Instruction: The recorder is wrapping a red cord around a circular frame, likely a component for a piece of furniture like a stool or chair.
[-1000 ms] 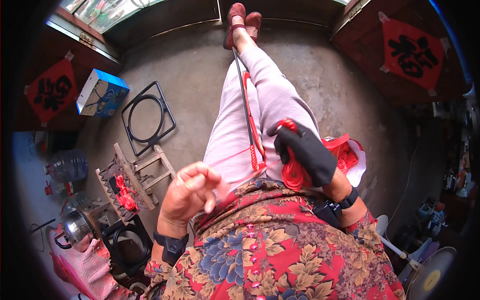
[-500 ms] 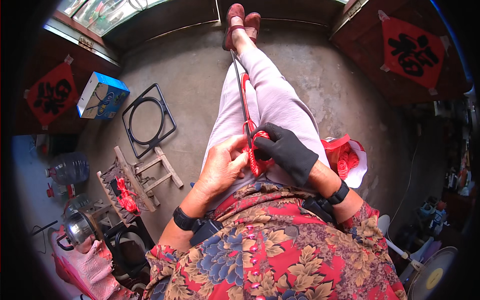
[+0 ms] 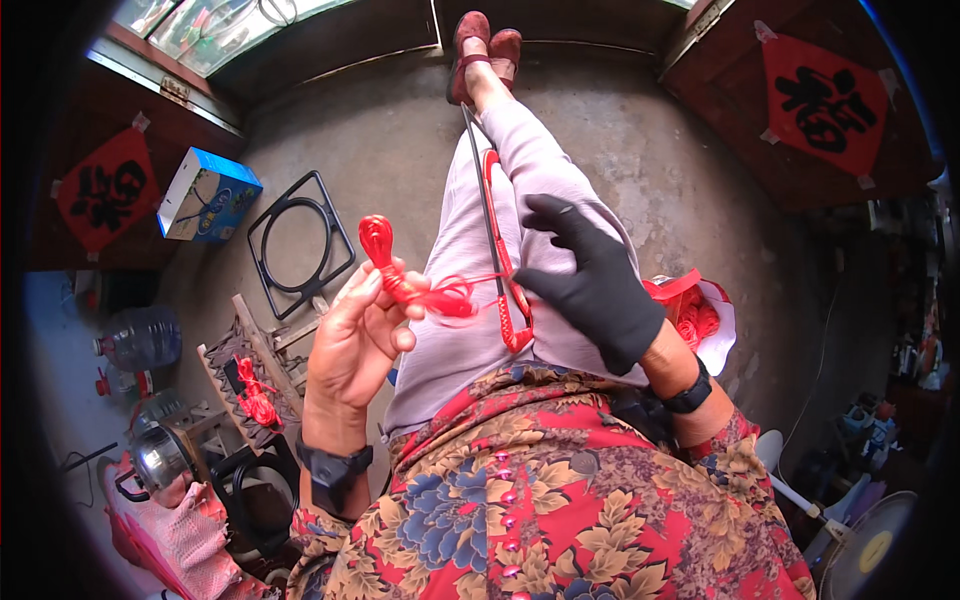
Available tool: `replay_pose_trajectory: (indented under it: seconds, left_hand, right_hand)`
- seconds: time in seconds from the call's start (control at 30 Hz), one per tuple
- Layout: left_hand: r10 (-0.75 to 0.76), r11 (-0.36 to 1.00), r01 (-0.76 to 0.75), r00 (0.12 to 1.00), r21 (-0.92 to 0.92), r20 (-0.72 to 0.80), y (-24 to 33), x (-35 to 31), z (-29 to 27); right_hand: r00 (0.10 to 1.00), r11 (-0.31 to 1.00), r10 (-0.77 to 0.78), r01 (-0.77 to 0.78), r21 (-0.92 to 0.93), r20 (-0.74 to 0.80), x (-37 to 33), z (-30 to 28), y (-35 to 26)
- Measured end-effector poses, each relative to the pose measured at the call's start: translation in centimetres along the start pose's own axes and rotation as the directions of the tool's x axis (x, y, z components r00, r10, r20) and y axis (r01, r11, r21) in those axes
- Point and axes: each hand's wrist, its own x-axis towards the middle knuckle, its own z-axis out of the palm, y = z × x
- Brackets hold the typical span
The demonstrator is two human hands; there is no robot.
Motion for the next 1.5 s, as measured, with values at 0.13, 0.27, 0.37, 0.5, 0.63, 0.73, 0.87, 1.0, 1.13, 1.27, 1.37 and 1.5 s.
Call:
replay_pose_trajectory:
  seconds: [0.13,0.27,0.37,0.5,0.63,0.73,0.87,1.0,1.13,1.27,1.37,1.5]
  left_hand:
    - [0.106,0.993,-0.108,0.993,0.047,0.054,0.8,-2.0,3.5]
    - [0.330,0.922,-0.348,0.936,0.172,0.125,2.8,-3.4,4.7]
    - [0.526,0.722,-0.421,0.850,0.549,-0.040,2.8,-2.8,3.3]
    - [0.369,0.689,-0.265,0.929,0.675,-0.012,0.2,-0.7,2.0]
    - [0.137,0.608,-0.098,0.990,0.788,0.018,-4.2,0.9,2.2]
    - [0.316,0.190,-0.293,0.922,0.937,0.224,-7.6,2.4,2.6]
    - [0.364,0.109,-0.243,0.912,0.964,0.189,-8.0,2.5,2.6]
    - [0.173,0.461,-0.103,0.985,0.881,0.024,-7.3,2.1,2.1]
    - [0.164,0.730,-0.107,0.986,0.675,-0.021,-6.7,2.0,0.7]
    - [0.115,0.518,-0.026,0.993,0.855,-0.040,-6.3,2.0,1.0]
    - [0.083,0.320,-0.106,0.993,0.941,0.083,-6.3,2.8,0.8]
    - [-0.068,0.185,-0.114,0.989,0.976,0.129,-5.2,3.6,1.2]
  right_hand:
    - [0.897,0.855,-0.361,0.427,-0.293,0.253,1.4,1.4,-2.8]
    - [0.908,0.978,0.005,-0.091,0.186,0.419,1.6,0.4,-3.7]
    - [0.789,0.624,0.242,-0.573,0.532,0.565,1.6,-2.1,-4.0]
    - [0.769,0.594,0.326,-0.619,0.514,0.550,-0.1,-3.2,-3.6]
    - [0.788,0.590,0.369,-0.608,0.531,0.492,-1.7,-3.0,-3.6]
    - [0.759,0.545,0.428,-0.650,0.530,0.491,-2.2,-2.6,-4.1]
    - [0.710,0.481,0.425,-0.703,0.524,0.562,-2.7,-3.4,-5.2]
    - [0.774,0.585,0.420,-0.630,0.511,0.474,-2.2,-3.9,-5.5]
    - [0.919,0.824,0.385,-0.382,0.418,0.082,-1.3,-2.3,-1.1]
    - [0.994,0.989,-0.060,0.046,-0.143,-0.095,-1.8,-1.0,3.0]
    - [0.986,0.981,-0.082,0.106,-0.164,0.144,-1.7,-0.6,3.3]
    - [0.970,0.952,-0.081,0.143,-0.271,0.230,-1.8,-0.1,2.0]
